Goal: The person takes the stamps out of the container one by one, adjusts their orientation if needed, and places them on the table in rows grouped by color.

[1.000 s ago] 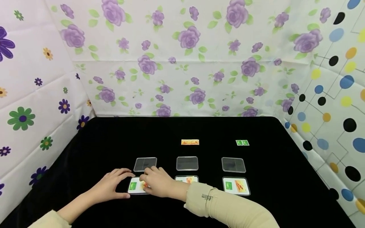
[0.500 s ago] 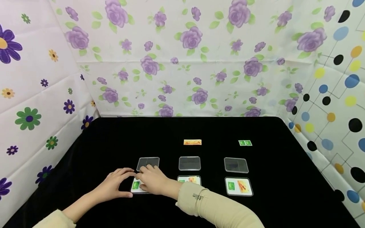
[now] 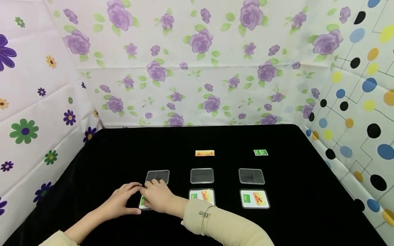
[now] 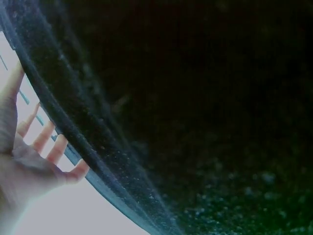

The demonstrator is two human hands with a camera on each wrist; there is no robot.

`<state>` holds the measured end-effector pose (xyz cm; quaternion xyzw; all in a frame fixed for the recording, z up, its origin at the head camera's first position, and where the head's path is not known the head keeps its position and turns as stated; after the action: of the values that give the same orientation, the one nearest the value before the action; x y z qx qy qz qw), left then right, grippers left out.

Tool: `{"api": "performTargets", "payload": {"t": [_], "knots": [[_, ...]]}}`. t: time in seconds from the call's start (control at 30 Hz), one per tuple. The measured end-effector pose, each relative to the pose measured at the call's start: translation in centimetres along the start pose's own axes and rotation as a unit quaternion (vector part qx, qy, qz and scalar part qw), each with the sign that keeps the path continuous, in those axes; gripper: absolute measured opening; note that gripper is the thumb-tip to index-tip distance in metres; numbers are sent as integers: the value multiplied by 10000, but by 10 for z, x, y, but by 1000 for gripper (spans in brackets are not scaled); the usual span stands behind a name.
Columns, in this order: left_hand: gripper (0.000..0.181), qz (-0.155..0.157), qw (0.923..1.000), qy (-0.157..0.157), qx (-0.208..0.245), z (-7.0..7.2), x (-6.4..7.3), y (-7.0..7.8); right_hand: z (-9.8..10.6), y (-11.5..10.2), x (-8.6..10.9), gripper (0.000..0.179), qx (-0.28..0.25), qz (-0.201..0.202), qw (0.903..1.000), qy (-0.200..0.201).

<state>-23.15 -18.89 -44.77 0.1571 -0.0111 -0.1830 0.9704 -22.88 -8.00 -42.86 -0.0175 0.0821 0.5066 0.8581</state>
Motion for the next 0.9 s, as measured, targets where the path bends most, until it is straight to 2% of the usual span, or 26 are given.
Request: {"api": "performTargets", "payload": {"t": [0.17, 0.53, 0.9], "knots": [[72, 3, 10000, -29, 22, 0, 0, 1, -6, 0, 0, 35, 25, -88, 9999, -58], [73, 21, 10000, -43, 35, -1, 0, -1, -6, -2, -4, 37, 169, 53, 9997, -144], [72, -4, 10000, 11, -7, 0, 1, 1, -6, 1, -8, 36, 32, -229, 9996, -151]]}}
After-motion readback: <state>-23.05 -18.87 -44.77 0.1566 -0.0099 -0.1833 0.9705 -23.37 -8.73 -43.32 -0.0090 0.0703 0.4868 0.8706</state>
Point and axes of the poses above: each hand's wrist, its own x-axis away from the middle knuckle, its own z-axis out of the back of the hand, y = z × x, the point moved 7 cm from there along -x, towards the middle knuckle, and after that the axes turned 9 degrees about z, right-handed, at the moved point
